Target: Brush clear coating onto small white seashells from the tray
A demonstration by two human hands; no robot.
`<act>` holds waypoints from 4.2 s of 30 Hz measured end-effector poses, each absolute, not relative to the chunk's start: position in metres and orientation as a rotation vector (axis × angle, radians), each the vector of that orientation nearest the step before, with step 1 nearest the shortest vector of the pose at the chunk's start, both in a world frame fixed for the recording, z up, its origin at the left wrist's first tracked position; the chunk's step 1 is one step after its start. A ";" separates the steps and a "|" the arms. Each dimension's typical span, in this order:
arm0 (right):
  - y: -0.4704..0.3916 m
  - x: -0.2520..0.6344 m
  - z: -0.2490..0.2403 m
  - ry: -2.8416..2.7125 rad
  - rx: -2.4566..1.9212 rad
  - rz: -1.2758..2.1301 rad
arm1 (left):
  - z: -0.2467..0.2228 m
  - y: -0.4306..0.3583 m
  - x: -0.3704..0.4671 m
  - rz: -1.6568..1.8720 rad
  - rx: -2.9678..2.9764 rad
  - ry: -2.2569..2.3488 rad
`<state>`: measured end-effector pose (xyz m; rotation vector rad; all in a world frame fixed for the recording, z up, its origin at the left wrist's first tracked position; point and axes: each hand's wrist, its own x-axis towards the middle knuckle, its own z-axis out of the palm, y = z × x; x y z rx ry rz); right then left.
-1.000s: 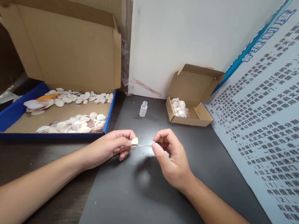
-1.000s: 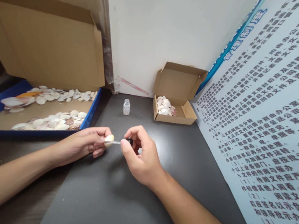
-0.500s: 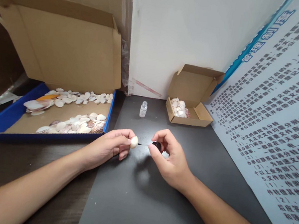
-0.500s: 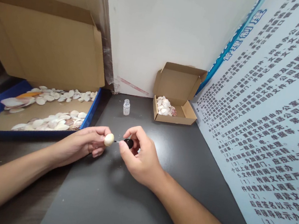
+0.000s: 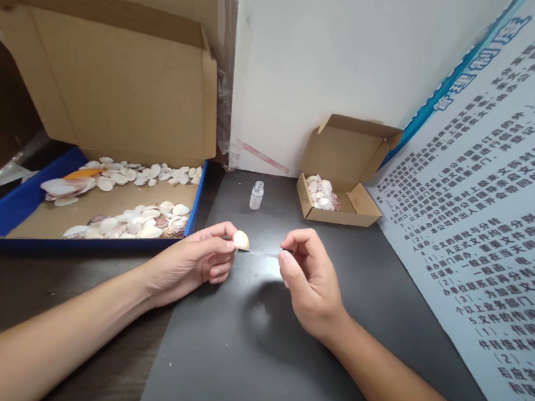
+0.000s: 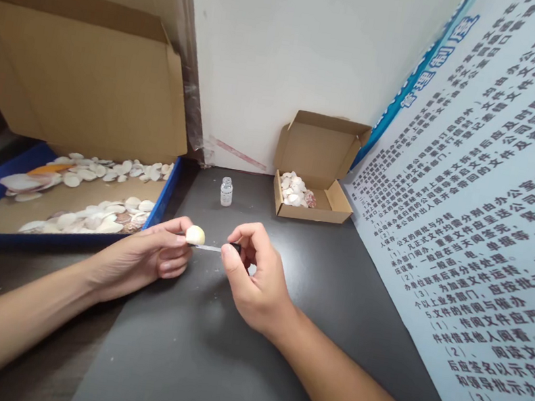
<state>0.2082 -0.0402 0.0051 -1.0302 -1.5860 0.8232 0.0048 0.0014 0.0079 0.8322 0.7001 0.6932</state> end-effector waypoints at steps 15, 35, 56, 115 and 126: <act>-0.039 0.208 0.005 -1.594 -1.064 0.787 | 0.008 0.001 0.005 0.699 0.855 0.704; -0.039 0.209 0.003 -1.551 -1.056 0.780 | 0.008 0.001 0.006 0.705 0.851 0.699; -0.040 0.209 0.005 -1.565 -1.042 0.807 | 0.006 0.001 0.004 0.690 0.871 0.673; -0.040 0.208 0.004 -1.595 -1.137 0.757 | 0.008 0.002 0.005 0.696 0.846 0.702; -0.040 0.210 0.004 -1.590 -1.088 0.805 | 0.007 0.002 0.005 0.692 0.845 0.690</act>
